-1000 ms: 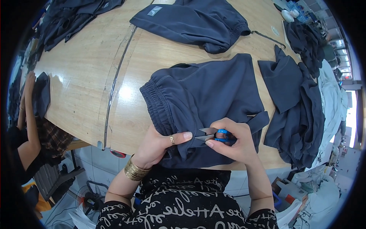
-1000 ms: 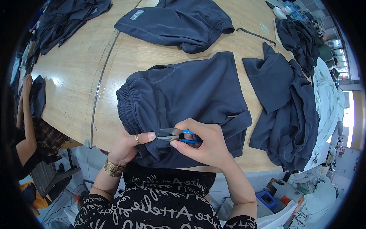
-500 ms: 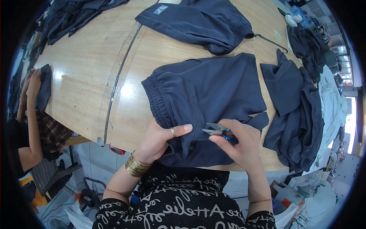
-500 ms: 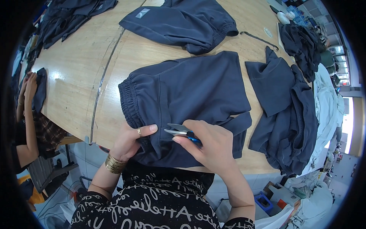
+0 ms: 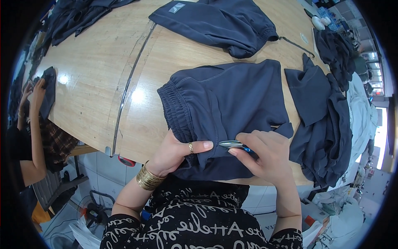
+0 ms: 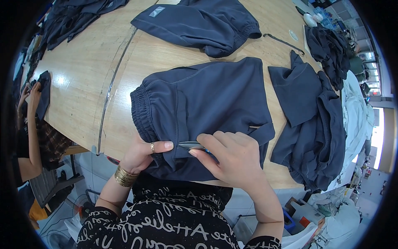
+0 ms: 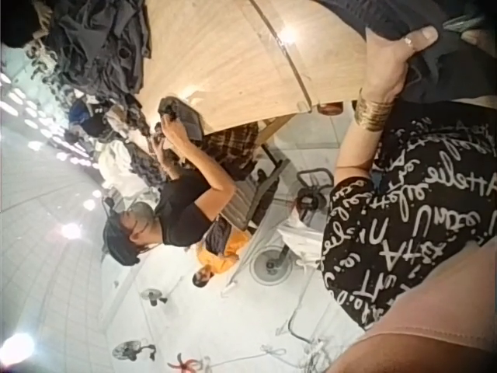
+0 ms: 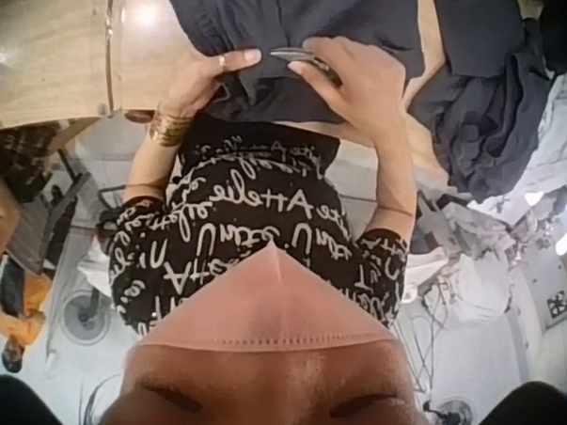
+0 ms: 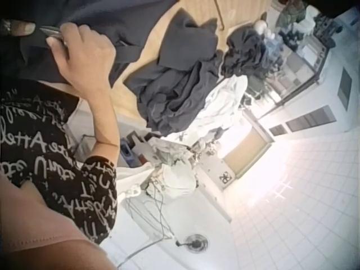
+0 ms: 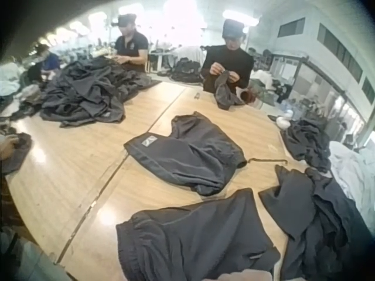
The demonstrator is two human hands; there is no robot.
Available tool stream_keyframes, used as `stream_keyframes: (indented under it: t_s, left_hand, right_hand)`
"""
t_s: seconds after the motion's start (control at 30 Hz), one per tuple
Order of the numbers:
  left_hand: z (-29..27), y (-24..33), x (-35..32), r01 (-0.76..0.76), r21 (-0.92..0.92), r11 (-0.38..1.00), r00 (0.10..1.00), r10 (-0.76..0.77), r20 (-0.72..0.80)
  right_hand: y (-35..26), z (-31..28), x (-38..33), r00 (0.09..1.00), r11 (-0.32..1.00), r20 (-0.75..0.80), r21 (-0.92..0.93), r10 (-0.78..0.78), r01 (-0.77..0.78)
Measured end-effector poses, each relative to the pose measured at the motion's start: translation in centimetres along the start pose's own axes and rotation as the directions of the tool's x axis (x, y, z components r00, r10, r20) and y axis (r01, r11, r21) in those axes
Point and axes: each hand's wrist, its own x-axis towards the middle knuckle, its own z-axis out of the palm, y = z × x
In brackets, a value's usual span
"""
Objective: Trim loose threads from a pair of shorts using nippers and inspect the garment for quality.
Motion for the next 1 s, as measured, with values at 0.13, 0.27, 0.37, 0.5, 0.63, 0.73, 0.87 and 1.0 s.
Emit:
stream_keyframes:
  t_s: [0.13,0.27,0.37,0.5,0.63,0.73,0.87,1.0]
  left_hand:
    - [-0.03,-0.18,0.11,-0.018,-0.005,1.000,1.000,0.018,-0.002]
    - [-0.17,-0.14,0.25,0.028,-0.044,0.999,0.999,-0.027,0.022]
    - [-0.52,-0.51,0.54,0.069,-0.077,0.995,0.997,-0.065,0.048]
    - [-0.65,-0.62,0.68,0.092,-0.101,0.991,0.994,-0.085,0.074]
    - [-0.62,-0.60,0.72,0.091,-0.103,0.991,0.993,-0.083,0.079]
    - [-0.62,-0.52,0.73,0.095,-0.094,0.991,0.993,-0.088,0.082]
    - [-0.55,-0.63,0.62,0.064,-0.092,0.994,0.996,-0.058,0.072]
    - [-0.32,-0.58,0.61,0.046,-0.088,0.995,0.997,-0.041,0.059]
  right_hand:
    - [0.10,-0.38,0.19,0.999,1.000,0.041,0.012,-0.023,0.022]
    - [0.12,-0.49,0.36,0.997,1.000,0.068,0.015,-0.025,0.024]
    - [0.15,-0.52,0.44,0.998,0.999,0.061,0.045,-0.030,0.027]
    - [0.27,-0.55,0.49,0.997,0.994,0.073,0.104,-0.023,0.016]
    - [0.39,-0.57,0.55,0.996,0.990,0.093,0.142,-0.012,-0.001]
    - [0.45,-0.42,0.42,0.995,0.986,0.095,0.165,0.002,-0.018]
    - [0.52,-0.23,0.37,0.997,0.980,0.079,0.198,0.002,-0.018]
    - [0.34,-0.78,0.36,0.994,0.988,0.111,0.157,-0.017,-0.001]
